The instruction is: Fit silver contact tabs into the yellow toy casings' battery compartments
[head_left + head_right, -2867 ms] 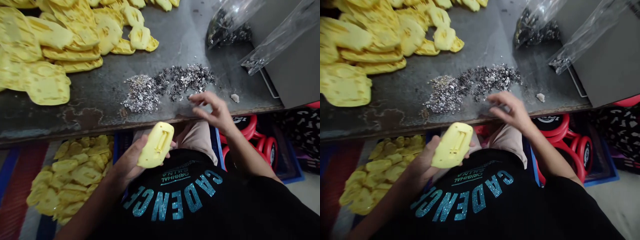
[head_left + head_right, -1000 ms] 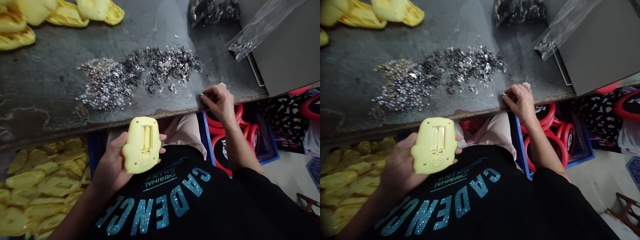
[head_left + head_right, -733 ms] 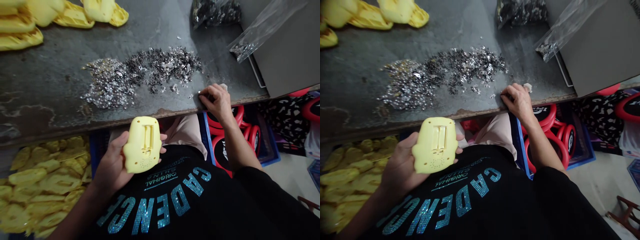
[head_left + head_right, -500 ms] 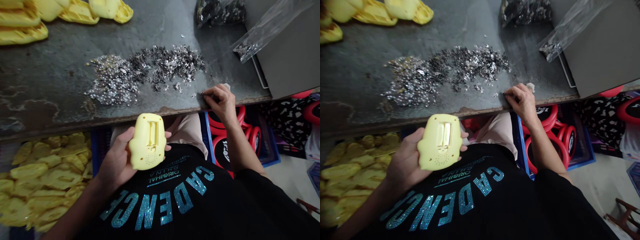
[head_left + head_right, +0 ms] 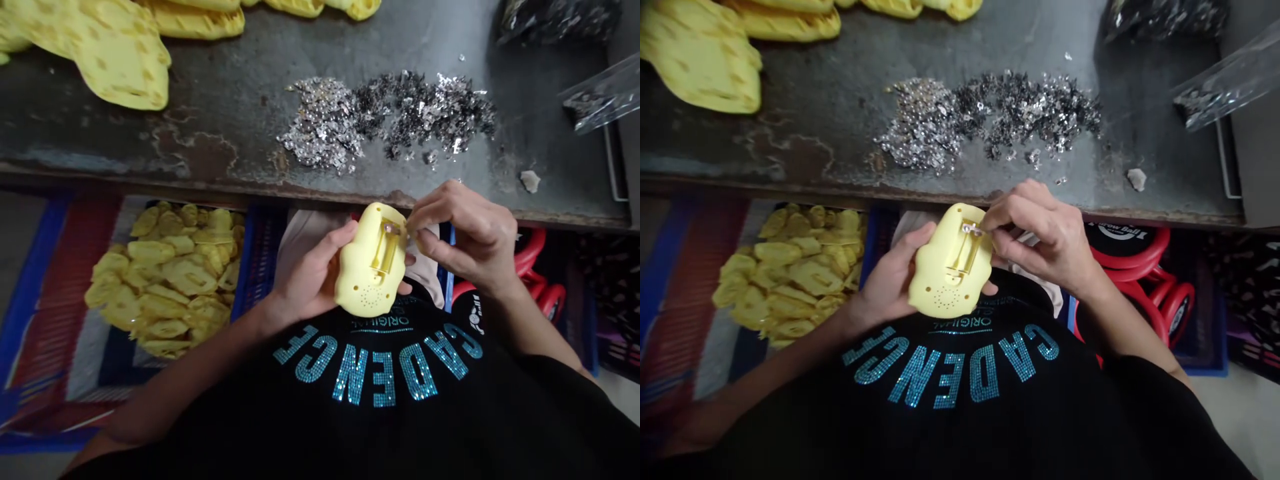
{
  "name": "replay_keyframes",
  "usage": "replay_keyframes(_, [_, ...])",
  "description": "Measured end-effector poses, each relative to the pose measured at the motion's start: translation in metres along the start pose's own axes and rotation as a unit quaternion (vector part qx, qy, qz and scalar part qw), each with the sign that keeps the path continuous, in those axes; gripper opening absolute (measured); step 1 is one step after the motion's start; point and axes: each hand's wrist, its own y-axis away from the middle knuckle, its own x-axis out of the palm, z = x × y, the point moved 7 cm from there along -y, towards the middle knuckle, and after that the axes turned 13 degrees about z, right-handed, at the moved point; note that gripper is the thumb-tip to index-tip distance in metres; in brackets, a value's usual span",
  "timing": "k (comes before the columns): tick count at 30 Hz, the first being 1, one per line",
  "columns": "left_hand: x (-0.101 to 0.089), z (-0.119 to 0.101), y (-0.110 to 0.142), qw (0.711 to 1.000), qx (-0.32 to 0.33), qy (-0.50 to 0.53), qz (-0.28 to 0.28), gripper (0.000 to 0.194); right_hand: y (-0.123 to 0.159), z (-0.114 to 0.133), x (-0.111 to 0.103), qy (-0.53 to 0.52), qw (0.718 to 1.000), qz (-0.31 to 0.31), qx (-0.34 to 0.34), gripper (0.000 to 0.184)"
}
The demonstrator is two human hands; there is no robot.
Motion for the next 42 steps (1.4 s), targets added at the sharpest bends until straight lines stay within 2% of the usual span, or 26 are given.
replay_keyframes(4, [0.003, -0.002, 0.002, 1.000, 0.007, 0.005, 0.001, 0.067, -0.006, 0.000, 0.008, 0.012, 1.000, 0.019, -0.005, 0.012])
replay_keyframes(9, [0.000, -0.002, 0.003, 1.000, 0.024, 0.005, -0.007, 0.074, -0.004, -0.002, 0.009, 0.025, 1.000, 0.010, 0.014, 0.008])
replay_keyframes(12, [-0.003, -0.001, 0.003, 0.999, 0.043, -0.005, -0.019, 0.074, -0.003, 0.003, 0.010, 0.034, 0.999, 0.035, 0.013, 0.006])
replay_keyframes(15, [-0.004, 0.000, 0.004, 0.995, 0.077, -0.030, -0.051, 0.071, -0.003, 0.005, 0.012, 0.072, 0.994, 0.071, 0.030, 0.010])
replay_keyframes(19, [-0.007, -0.006, 0.008, 0.979, 0.135, -0.098, -0.113, 0.071, -0.004, 0.003, 0.017, 0.118, 0.988, 0.085, 0.043, 0.015])
replay_keyframes(25, [-0.013, -0.006, 0.014, 0.963, 0.140, -0.174, -0.153, 0.078, -0.004, 0.003, 0.030, 0.121, 0.987, 0.098, 0.044, 0.007])
replay_keyframes(30, [-0.024, -0.002, 0.008, 0.974, 0.138, -0.101, -0.147, 0.075, -0.001, 0.003, 0.032, 0.061, 0.992, 0.104, 0.027, 0.009])
replay_keyframes(32, [-0.029, -0.001, 0.006, 0.979, 0.125, -0.060, -0.147, 0.077, 0.000, -0.008, 0.025, 0.048, 0.996, 0.069, 0.018, 0.006])
replay_keyframes(33, [-0.031, -0.002, 0.006, 0.981, 0.116, -0.047, -0.148, 0.079, 0.001, -0.019, 0.019, 0.074, 0.996, 0.036, 0.026, 0.005])
replay_keyframes(35, [-0.035, -0.004, 0.006, 0.983, 0.104, -0.034, -0.149, 0.083, 0.003, -0.044, 0.008, 0.180, 0.982, -0.025, 0.058, 0.014])
replay_keyframes(36, [-0.036, -0.005, 0.007, 0.983, 0.102, -0.034, -0.149, 0.084, 0.004, -0.058, 0.006, 0.237, 0.968, -0.037, 0.074, 0.020])
replay_keyframes(39, [-0.040, -0.007, 0.011, 0.982, 0.100, -0.035, -0.157, 0.085, 0.009, -0.091, 0.011, 0.329, 0.940, -0.001, 0.092, 0.029])
replay_keyframes(42, [-0.042, -0.007, 0.014, 0.981, 0.104, -0.034, -0.161, 0.083, 0.021, -0.097, 0.015, 0.331, 0.941, 0.012, 0.074, 0.025])
